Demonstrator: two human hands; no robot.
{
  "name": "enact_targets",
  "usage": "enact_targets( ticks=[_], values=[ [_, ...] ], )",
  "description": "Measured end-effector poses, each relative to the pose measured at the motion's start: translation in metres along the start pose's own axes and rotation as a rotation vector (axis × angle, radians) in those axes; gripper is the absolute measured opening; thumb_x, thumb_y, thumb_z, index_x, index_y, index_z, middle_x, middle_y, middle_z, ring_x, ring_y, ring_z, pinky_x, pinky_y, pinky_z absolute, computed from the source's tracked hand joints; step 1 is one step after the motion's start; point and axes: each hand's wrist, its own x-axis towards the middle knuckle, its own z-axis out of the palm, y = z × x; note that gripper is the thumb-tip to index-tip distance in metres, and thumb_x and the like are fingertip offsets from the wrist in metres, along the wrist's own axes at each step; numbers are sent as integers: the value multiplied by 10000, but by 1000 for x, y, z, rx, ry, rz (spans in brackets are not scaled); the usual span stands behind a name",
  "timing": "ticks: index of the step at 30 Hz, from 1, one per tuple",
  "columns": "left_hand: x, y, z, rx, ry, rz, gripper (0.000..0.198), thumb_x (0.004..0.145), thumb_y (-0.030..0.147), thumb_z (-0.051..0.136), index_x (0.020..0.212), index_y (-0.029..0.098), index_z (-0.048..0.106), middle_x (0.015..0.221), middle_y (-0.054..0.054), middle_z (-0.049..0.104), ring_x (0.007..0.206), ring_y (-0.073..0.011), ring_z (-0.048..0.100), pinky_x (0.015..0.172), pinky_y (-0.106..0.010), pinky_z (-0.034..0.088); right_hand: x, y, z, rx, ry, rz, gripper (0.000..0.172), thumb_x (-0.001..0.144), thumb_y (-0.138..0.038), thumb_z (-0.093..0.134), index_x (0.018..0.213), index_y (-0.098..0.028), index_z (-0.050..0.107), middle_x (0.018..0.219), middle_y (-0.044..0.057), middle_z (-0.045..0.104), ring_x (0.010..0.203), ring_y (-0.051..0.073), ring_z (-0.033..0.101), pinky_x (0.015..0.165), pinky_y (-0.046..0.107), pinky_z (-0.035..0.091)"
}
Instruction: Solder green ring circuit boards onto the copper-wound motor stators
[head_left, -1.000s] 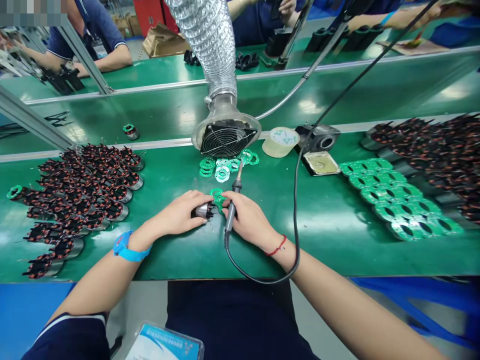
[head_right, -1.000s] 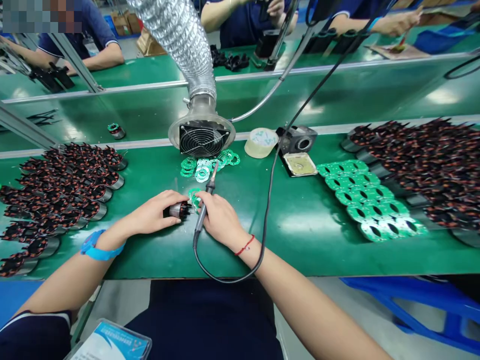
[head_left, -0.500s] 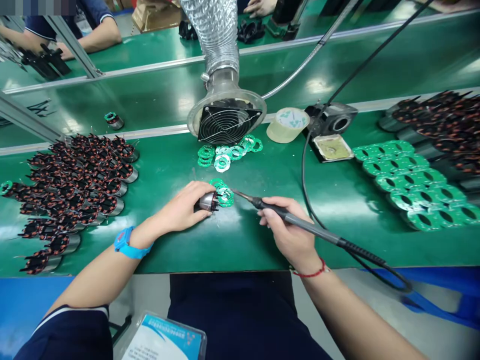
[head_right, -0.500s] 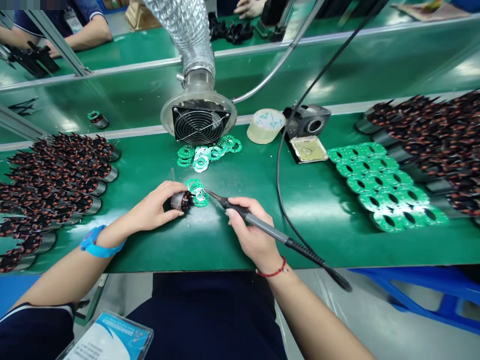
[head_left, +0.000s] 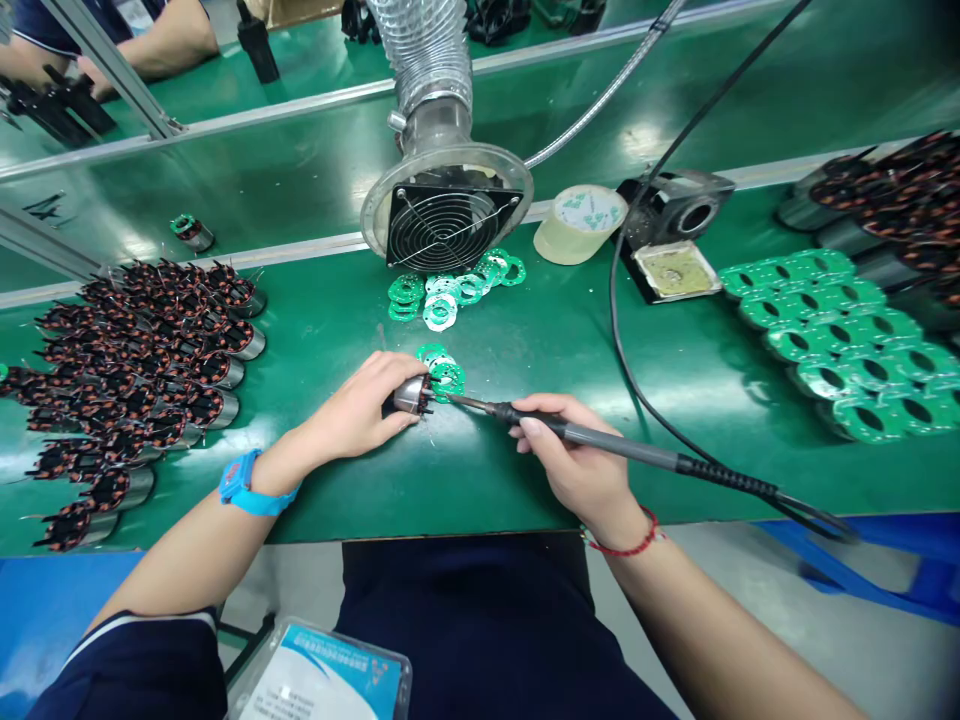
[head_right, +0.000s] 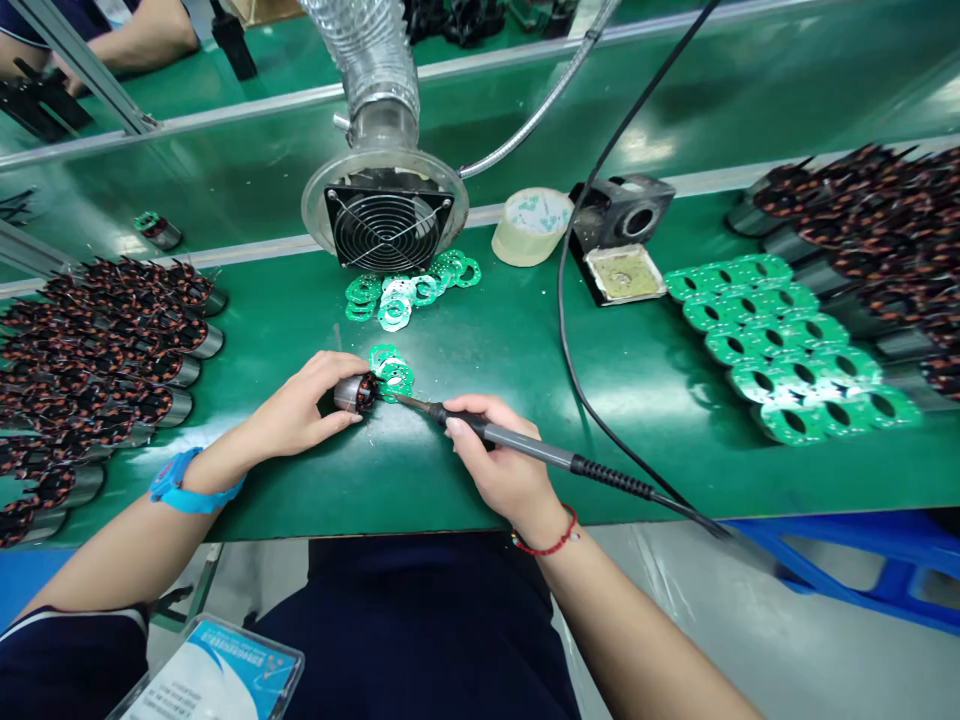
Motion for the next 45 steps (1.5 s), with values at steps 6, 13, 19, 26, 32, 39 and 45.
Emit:
enact_targets(
  ticks=[6,13,19,26,32,39,45],
  values=[
    [0,1,1,8,11,3,434,876,257,608,1285,195,474,1280,-117,565,1202,-259,505,1042,-466,425,-1,1,-1,-12,-8,-1,179,871,-357,611,960,-214,672,682,-1,684,569,150,653,568,286,545],
    [-1,0,0,34,23,6,406,890,286,596,1265,184,481,1258,-121,571,1181,-263,508,1022,-462,433,-2,3,-1,-14,-8,-6,183,879,-357,610,979,-217,674,689,-3,685,588,151,664,580,284,549],
    [-1,-1,1,33,27,-3,415,889,283,596,1276,193,474,1265,-118,565,1196,-263,499,1030,-468,428,0,2,1,-7,-21,2,199,879,-362,609,997,-213,670,724,8,703,575,144,660,576,281,559],
    [-1,-2,1,48,15,6,430,894,285,596,1291,193,460,1267,-120,560,1193,-264,498,1026,-464,429,0,-2,-1,-103,-17,-59,163,866,-349,612,944,-223,680,774,28,719,655,172,685,640,318,577],
    [0,-2,1,49,21,13,422,893,285,597,1279,176,466,1259,-125,565,1186,-261,501,1027,-450,429,-1,-7,-2,-122,-28,-148,114,869,-300,605,937,-233,667,802,26,730,711,183,707,719,346,587],
    [0,-1,0,45,6,-15,422,885,278,597,1278,192,469,1267,-121,564,1183,-267,502,1026,-465,427,-2,-6,-2,-98,48,-214,142,868,-291,619,995,-231,639,940,57,728,801,197,708,741,354,585],
    [1,0,0,48,12,-17,421,873,259,605,1265,176,477,1251,-122,570,1167,-266,510,1025,-461,429,1,-12,0,-167,55,-298,119,877,-269,606,991,-245,630,888,45,722,790,193,692,708,329,571]
  ],
)
